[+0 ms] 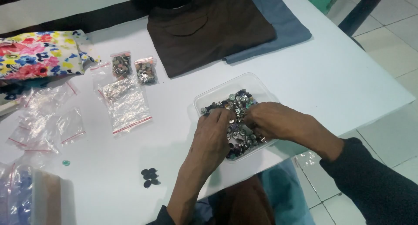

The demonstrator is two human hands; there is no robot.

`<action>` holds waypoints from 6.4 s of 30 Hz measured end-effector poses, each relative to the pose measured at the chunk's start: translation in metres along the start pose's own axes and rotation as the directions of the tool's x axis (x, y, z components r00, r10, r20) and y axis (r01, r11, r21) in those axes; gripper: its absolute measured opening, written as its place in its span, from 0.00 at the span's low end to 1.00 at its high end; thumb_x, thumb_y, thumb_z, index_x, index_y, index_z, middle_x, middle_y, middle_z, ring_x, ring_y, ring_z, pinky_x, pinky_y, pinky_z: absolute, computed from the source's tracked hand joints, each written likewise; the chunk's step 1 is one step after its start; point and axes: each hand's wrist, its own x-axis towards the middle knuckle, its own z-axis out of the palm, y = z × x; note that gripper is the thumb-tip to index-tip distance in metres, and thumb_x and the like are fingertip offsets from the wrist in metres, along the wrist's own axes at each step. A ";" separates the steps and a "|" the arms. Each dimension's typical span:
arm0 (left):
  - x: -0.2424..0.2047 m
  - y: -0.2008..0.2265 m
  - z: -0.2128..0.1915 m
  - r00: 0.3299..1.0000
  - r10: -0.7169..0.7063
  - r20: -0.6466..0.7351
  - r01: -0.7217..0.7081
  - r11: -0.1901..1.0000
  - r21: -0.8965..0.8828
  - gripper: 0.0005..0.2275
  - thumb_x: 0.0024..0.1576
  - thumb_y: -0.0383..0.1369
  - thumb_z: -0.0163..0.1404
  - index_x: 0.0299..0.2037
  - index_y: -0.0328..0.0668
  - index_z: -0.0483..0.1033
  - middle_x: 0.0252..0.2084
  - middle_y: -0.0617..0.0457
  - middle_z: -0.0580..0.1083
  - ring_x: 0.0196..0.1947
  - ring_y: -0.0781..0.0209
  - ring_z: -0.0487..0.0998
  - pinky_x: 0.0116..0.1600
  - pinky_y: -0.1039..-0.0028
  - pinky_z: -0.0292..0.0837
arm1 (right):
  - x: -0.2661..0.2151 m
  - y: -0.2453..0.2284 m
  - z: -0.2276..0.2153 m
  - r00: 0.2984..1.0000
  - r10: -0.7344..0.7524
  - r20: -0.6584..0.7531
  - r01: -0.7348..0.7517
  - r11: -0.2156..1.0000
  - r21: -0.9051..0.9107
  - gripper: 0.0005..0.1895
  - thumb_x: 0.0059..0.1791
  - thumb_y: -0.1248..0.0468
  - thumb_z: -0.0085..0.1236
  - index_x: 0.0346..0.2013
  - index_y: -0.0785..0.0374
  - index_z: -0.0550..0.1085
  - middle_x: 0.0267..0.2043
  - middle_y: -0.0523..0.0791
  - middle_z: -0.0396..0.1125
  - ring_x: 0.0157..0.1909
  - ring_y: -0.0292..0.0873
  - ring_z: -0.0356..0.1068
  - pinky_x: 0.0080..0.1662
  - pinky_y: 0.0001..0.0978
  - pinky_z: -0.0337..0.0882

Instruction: The person sorts small buttons from a clear plastic container into small zip-lock bags. They pick buttons from the container, place them into a bag, seal the bag, and repeat the process with different button types.

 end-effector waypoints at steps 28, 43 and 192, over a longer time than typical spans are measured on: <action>0.001 -0.003 0.005 0.996 -0.086 0.012 0.087 0.985 -0.150 0.10 0.63 0.32 0.47 0.54 0.52 0.64 0.44 0.45 0.78 0.54 0.37 0.76 0.57 0.53 0.71 | -0.004 -0.015 -0.009 0.997 0.083 -0.006 -0.079 0.965 0.251 0.13 0.51 0.66 0.50 0.50 0.62 0.74 0.39 0.57 0.77 0.38 0.61 0.79 0.37 0.44 0.77; -0.004 0.001 0.000 0.998 -0.058 -0.006 0.057 0.995 -0.078 0.09 0.65 0.32 0.44 0.53 0.52 0.64 0.44 0.47 0.78 0.52 0.41 0.79 0.61 0.55 0.67 | 0.013 -0.014 0.009 0.994 0.064 0.092 -0.071 0.995 0.075 0.07 0.47 0.67 0.52 0.38 0.64 0.75 0.31 0.54 0.75 0.32 0.57 0.78 0.32 0.39 0.77; -0.243 -0.169 -0.054 0.399 -0.652 -0.645 0.156 0.741 -0.653 0.21 0.60 0.26 0.31 0.64 0.39 0.65 0.52 0.30 0.74 0.52 0.26 0.76 0.52 0.44 0.73 | 0.252 -0.379 0.052 0.668 0.176 -0.723 0.124 0.932 0.341 0.04 0.56 0.68 0.45 0.45 0.58 0.66 0.47 0.47 0.62 0.44 0.56 0.76 0.46 0.58 0.78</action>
